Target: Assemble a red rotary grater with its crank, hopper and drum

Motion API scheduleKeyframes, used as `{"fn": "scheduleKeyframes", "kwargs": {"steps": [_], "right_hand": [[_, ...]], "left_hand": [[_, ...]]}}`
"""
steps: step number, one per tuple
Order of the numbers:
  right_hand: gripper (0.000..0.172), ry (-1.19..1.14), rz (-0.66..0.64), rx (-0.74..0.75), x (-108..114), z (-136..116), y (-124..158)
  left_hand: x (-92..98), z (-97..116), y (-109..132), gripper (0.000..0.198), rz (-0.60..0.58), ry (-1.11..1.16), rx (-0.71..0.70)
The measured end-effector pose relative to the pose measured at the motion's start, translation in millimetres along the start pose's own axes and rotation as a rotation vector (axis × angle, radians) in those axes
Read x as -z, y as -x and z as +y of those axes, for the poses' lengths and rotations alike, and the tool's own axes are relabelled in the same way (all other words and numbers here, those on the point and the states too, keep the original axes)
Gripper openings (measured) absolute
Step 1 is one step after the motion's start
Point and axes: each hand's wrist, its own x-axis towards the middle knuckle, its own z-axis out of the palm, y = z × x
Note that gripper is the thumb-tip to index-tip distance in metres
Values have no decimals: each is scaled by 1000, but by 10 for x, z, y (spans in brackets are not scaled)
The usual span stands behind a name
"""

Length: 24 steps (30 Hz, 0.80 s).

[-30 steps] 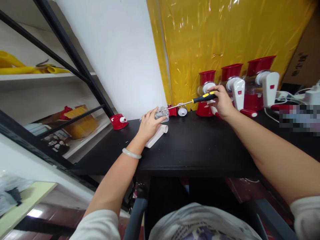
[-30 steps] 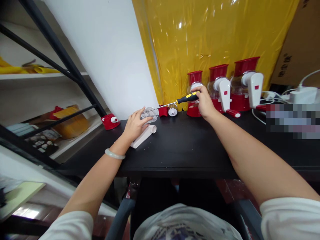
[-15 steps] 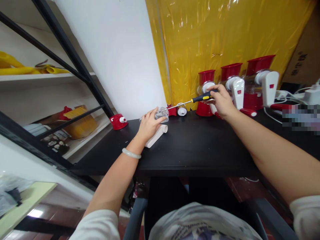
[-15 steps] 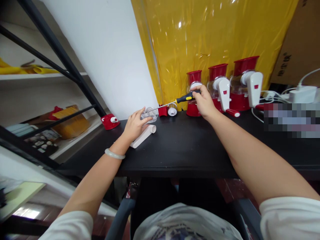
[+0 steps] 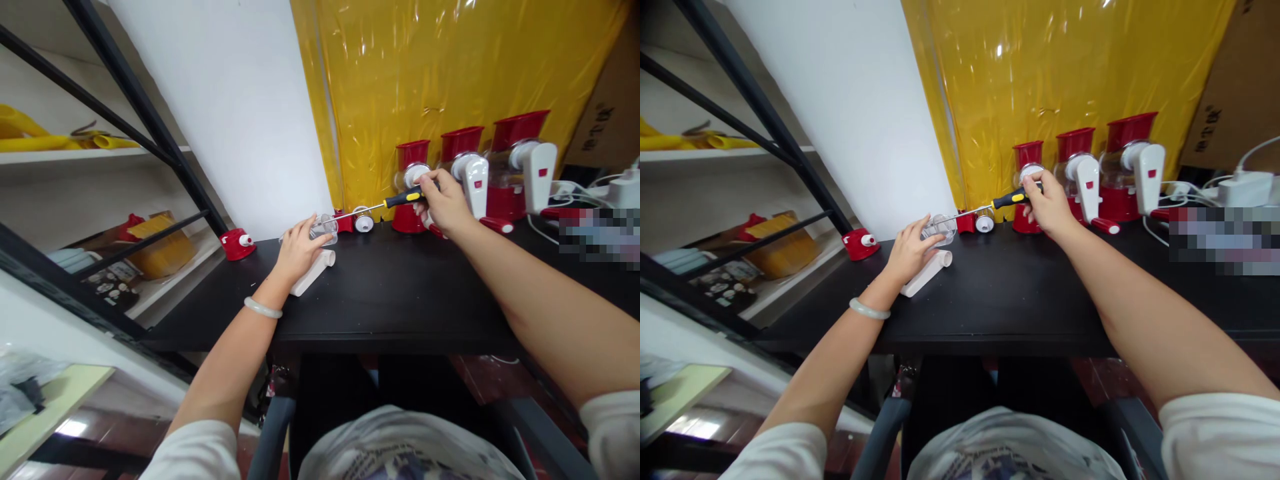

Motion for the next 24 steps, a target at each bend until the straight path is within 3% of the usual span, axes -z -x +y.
{"fn": "scheduleKeyframes", "kwargs": {"steps": [8,15,19,24], "right_hand": [[8,-172,18,-33,-12,-61,-6],[35,-33,-2,-19,7,-126,26],[24,-131,11,-44,12,-97,-10],[28,45,-19,24,50,-123,14]], "left_hand": [[-11,2,5,38,0,-16,-11],[-13,6,4,37,10,12,-18],[-11,10,5,35,11,0,-23],[2,15,10,35,4,-6,-13]]}}
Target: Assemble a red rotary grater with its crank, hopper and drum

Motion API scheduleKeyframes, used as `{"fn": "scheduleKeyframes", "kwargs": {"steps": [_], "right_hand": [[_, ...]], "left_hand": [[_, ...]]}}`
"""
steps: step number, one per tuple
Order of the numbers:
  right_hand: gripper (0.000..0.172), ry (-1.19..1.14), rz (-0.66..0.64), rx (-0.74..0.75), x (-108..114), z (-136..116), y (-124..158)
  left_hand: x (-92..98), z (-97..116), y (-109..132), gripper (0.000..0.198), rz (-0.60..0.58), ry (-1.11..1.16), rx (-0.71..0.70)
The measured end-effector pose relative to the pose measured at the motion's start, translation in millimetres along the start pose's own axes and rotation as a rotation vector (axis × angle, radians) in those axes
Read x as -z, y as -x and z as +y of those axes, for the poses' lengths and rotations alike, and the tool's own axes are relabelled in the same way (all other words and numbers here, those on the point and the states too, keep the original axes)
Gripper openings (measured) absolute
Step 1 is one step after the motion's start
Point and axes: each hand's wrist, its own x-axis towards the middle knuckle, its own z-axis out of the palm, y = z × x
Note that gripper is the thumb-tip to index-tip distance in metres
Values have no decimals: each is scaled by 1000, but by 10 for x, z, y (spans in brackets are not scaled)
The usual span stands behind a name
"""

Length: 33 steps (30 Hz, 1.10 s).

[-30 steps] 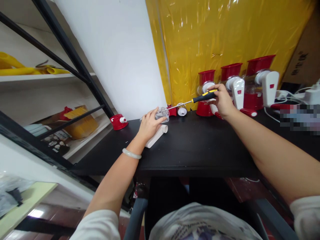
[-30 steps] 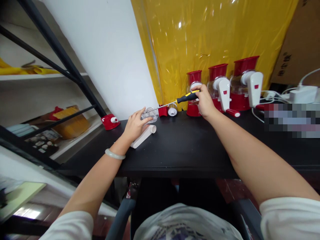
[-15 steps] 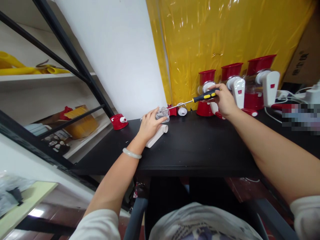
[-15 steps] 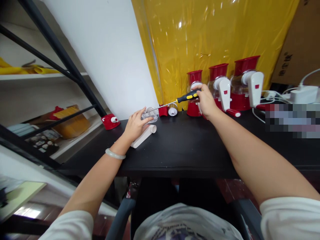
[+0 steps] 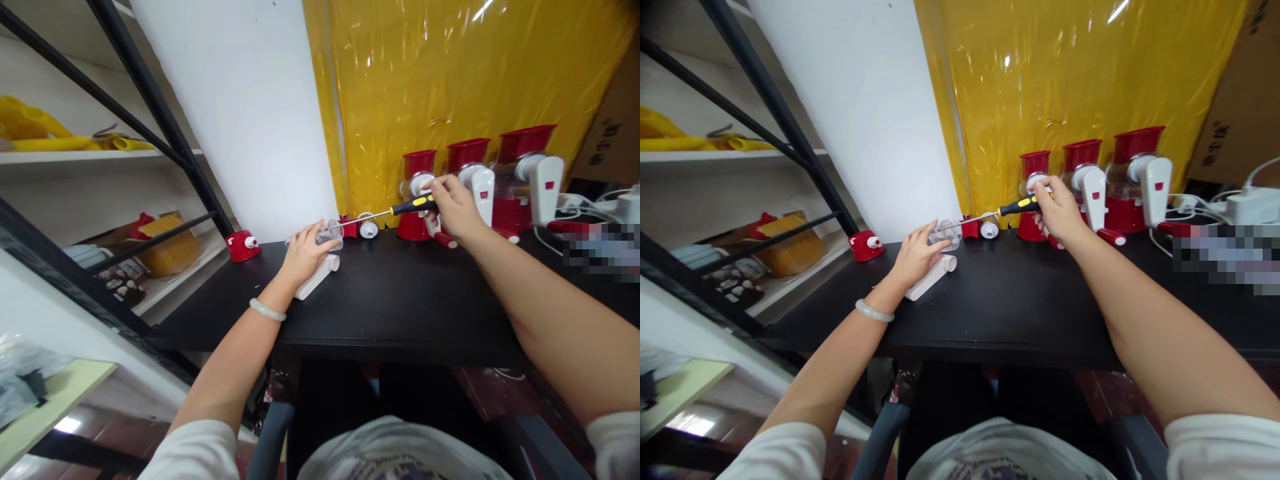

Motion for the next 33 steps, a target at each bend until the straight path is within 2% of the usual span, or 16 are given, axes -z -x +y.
{"fn": "scheduleKeyframes", "kwargs": {"steps": [2,5,7,13,16,19,24,33], "right_hand": [[30,22,-35,15,15,7,-5],[20,-87,0,0,15,45,-41],[26,-134,13,-16,11,62,-54],[28,23,-58,-26,41,30,-11],[26,-39,-21,-34,35,42,-28],[26,-63,-30,32,15,68,-52],[31,43,-91,42,23,30,-5],[42,310,-27,21,24,-78,43]], "left_hand": [[2,-1,3,35,0,-4,1],[0,-5,8,35,6,-17,-2],[-3,-6,12,35,7,-24,0],[7,-1,22,35,25,-26,-11],[13,-4,24,36,33,-24,-18],[13,-9,25,35,26,-26,-12],[6,-13,22,36,16,-27,-5],[-20,-28,18,37,5,-42,6]]}}
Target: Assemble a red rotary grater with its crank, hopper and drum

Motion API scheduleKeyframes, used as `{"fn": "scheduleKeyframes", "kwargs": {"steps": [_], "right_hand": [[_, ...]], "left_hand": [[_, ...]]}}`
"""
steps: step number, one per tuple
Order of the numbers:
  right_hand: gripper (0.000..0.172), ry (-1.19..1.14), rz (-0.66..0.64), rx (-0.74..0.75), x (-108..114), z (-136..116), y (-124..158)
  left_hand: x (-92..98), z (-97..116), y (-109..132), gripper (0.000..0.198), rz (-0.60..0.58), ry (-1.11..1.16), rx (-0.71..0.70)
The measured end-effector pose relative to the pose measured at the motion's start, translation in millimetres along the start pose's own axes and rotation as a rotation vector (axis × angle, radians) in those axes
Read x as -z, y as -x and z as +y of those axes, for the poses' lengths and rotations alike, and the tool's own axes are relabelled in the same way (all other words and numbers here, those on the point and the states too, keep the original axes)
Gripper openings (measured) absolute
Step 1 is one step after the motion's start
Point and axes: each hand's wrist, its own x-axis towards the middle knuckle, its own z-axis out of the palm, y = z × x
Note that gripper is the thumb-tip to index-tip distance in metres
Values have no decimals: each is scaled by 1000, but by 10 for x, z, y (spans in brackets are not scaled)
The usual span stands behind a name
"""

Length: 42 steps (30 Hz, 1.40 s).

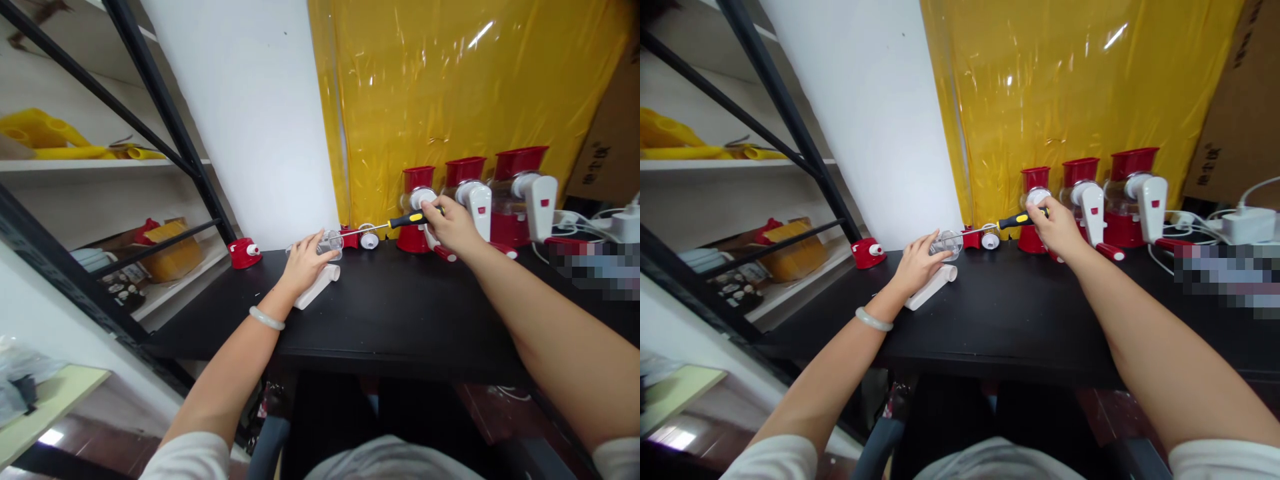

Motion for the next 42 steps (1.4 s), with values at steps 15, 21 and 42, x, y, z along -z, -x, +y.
{"fn": "scheduleKeyframes", "kwargs": {"steps": [15,21,42], "right_hand": [[46,261,63,-164,-8,-40,-21],[39,256,60,-288,-22,-168,15],[41,206,68,-343,-34,-81,2]], "left_hand": [[-30,18,7,37,66,8,-29],[-34,20,9,37,79,-17,-33],[37,53,-13,46,65,-51,-11]]}}
